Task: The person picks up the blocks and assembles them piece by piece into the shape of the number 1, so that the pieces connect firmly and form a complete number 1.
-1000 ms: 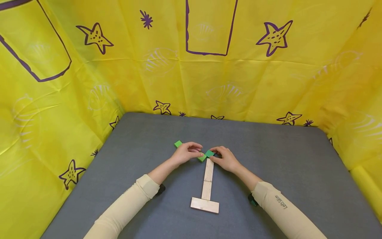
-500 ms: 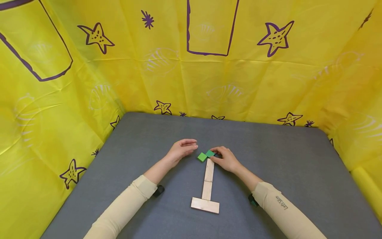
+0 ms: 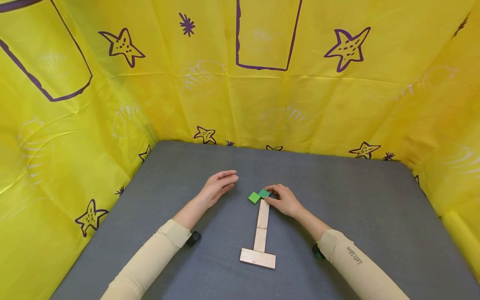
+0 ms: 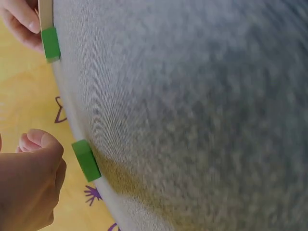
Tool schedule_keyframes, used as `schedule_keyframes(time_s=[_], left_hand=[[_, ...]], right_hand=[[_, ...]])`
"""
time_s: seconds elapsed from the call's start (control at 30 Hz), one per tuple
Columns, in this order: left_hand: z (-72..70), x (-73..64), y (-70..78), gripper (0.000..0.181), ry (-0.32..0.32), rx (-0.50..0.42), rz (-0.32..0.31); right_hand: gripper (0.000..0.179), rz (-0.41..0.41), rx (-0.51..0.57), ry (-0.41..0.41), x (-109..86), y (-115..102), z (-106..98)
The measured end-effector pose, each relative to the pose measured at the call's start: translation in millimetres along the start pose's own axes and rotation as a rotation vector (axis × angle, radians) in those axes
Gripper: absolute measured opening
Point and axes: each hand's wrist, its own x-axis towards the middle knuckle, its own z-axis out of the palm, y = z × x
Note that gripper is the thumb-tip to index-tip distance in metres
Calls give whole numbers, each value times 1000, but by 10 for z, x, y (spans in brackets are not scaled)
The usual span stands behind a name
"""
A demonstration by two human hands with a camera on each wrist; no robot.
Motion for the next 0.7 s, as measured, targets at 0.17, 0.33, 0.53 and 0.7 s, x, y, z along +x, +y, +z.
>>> schedule_keyframes(time_s=[0.17,0.33,0.53,0.7], left_hand=[[-49,7,50,41,12,-32,-12],[-105,8,91,45,26,-48,-25],[-204,18,91,43,49,-42,-34],[-277,15,92,42,58,-51,-36]], right_hand=[[34,-3,0,2,-3,3,-3],[34,-2,3,1,-6,-3,-3],[33,3,3,-2,-9,-5,-2],[33,5,3,0,-7,-2,-2]])
